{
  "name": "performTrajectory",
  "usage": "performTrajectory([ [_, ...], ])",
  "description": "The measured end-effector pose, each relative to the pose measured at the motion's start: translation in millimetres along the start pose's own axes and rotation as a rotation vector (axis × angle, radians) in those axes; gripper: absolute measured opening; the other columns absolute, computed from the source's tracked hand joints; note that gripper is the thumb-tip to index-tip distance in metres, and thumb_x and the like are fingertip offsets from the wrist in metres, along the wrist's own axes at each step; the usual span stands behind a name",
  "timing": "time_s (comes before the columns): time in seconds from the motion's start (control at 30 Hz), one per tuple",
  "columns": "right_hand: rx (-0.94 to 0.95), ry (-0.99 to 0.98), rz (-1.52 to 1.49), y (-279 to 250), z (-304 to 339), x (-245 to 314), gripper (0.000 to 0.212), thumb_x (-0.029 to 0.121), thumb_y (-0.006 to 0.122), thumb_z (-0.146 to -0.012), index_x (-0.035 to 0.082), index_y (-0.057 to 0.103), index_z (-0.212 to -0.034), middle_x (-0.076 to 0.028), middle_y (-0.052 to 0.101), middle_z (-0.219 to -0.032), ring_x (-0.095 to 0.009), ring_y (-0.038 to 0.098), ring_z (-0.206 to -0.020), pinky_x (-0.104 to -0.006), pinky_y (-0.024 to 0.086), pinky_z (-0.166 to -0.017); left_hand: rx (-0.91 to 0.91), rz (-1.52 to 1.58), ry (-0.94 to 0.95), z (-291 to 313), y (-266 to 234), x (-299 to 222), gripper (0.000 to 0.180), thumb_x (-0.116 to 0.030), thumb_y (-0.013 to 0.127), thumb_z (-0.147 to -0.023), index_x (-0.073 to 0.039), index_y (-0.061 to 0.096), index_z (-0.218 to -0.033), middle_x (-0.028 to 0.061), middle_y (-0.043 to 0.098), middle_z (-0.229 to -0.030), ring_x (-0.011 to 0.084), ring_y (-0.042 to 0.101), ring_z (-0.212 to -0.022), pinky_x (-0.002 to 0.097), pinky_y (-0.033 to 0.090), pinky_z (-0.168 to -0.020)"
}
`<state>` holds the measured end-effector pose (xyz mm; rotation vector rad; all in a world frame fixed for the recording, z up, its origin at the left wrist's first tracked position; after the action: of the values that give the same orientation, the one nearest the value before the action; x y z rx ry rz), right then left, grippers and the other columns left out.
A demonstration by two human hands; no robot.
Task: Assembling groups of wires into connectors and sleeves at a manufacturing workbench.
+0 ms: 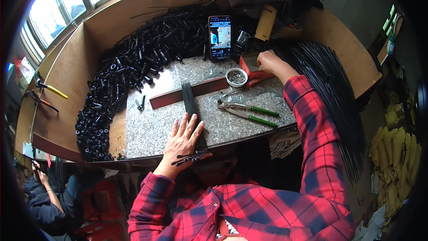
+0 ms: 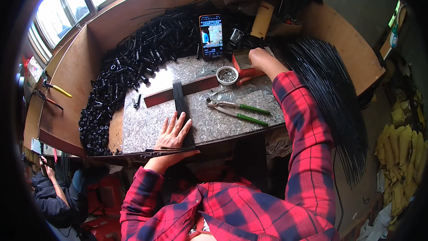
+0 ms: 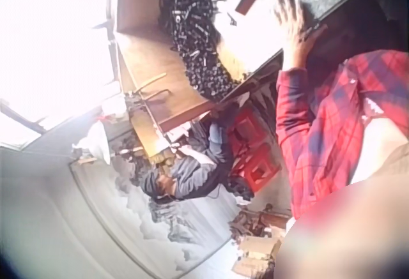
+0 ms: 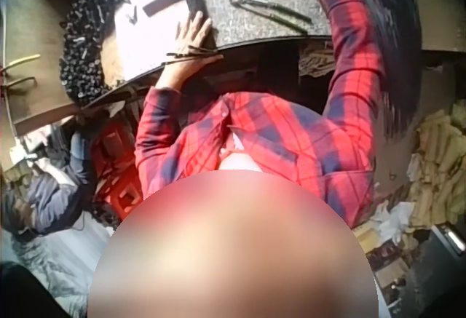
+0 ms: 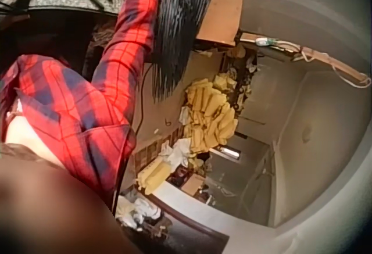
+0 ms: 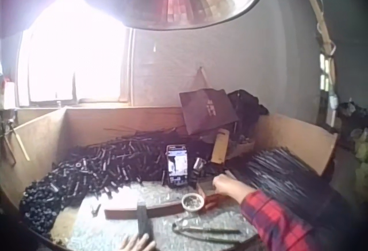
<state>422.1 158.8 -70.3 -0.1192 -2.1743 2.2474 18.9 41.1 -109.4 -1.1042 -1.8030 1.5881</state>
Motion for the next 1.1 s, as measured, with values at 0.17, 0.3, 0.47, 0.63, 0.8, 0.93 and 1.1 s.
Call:
performTrajectory([
  [0.17,-0.081,-0.014,-0.004,-1.6,4.3,2.0,0.011,0.009,0.070,-0.068,0.002,0.068,-0.077,-0.019,0.066,-0.083,-0.035,0.064,-0.086,-0.0402,0.051,-0.076,0.005,-0.033,-0.001,-1.1,3.1,1.4,0.093,-0.062,0.065,-0.071,-0.007,0.036,-0.140,0.0182,0.025,-0.149,0.0374,0.016,-0.140,0.0487,0.014,-0.113],
  [0.3,-0.052,0.042,-0.026,-8.3,13.2,4.0,0.017,0.006,0.062,-0.072,0.000,0.068,-0.087,-0.023,0.065,-0.095,-0.039,0.062,-0.091,-0.0443,0.051,-0.078,0.004,-0.029,0.004,0.3,3.0,2.9,0.089,-0.066,0.054,-0.076,-0.007,0.036,-0.141,0.0184,0.028,-0.147,0.0392,0.019,-0.139,0.0501,0.018,-0.112],
  [0.47,-0.388,-0.108,-0.050,-21.9,20.9,16.2,0.024,-0.001,0.055,-0.074,0.003,0.060,-0.097,-0.020,0.062,-0.094,-0.038,0.061,-0.092,-0.0447,0.050,-0.079,0.014,0.022,-0.020,-0.4,1.5,0.9,0.094,-0.062,0.064,-0.072,-0.004,0.035,-0.140,0.0175,0.025,-0.149,0.0373,0.017,-0.140,0.0474,0.016,-0.113],
  [0.63,-0.468,-0.432,-0.153,-31.0,34.9,114.1,0.033,-0.001,0.048,-0.079,0.010,0.059,-0.108,-0.012,0.058,-0.099,-0.029,0.060,-0.095,-0.0363,0.051,-0.082,0.023,0.012,-0.026,0.8,2.7,3.3,0.095,-0.062,0.063,-0.072,-0.003,0.033,-0.140,0.0172,0.025,-0.149,0.0357,0.017,-0.140,0.0473,0.016,-0.113],
  [0.8,-0.467,-0.653,-0.094,-8.6,30.4,164.1,0.029,0.004,0.050,-0.082,0.011,0.060,-0.107,-0.011,0.059,-0.097,-0.026,0.060,-0.094,-0.0351,0.051,-0.081,0.012,0.001,-0.027,-1.0,1.2,-0.1,0.096,-0.063,0.063,-0.071,-0.004,0.033,-0.141,0.0167,0.025,-0.149,0.0352,0.016,-0.140,0.0473,0.016,-0.113],
  [0.93,-0.419,-0.679,0.008,-0.8,24.7,179.1,0.027,0.007,0.052,-0.081,0.011,0.062,-0.106,-0.011,0.059,-0.092,-0.026,0.060,-0.091,-0.0354,0.051,-0.078,0.008,-0.002,-0.033,0.7,0.6,0.4,0.095,-0.064,0.062,-0.072,-0.005,0.033,-0.141,0.0168,0.026,-0.149,0.0355,0.017,-0.140,0.0474,0.017,-0.113],
  [1.1,-0.402,-0.673,0.043,1.1,22.6,179.2,0.030,0.007,0.053,-0.080,0.011,0.064,-0.108,-0.009,0.059,-0.090,-0.025,0.060,-0.089,-0.0349,0.051,-0.078,-0.026,-0.048,-0.006,1.4,5.3,3.9,0.095,-0.065,0.060,-0.072,-0.006,0.033,-0.141,0.0169,0.029,-0.147,0.0365,0.020,-0.139,0.0478,0.018,-0.112],
])
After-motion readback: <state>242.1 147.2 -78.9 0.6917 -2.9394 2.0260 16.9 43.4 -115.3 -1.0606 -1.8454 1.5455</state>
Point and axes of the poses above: each hand's wrist, its own z-axis away from the middle knuckle, its own y-axis out of the palm, x = y × z, the point moved 2 cm from there along -z, towards the middle knuckle
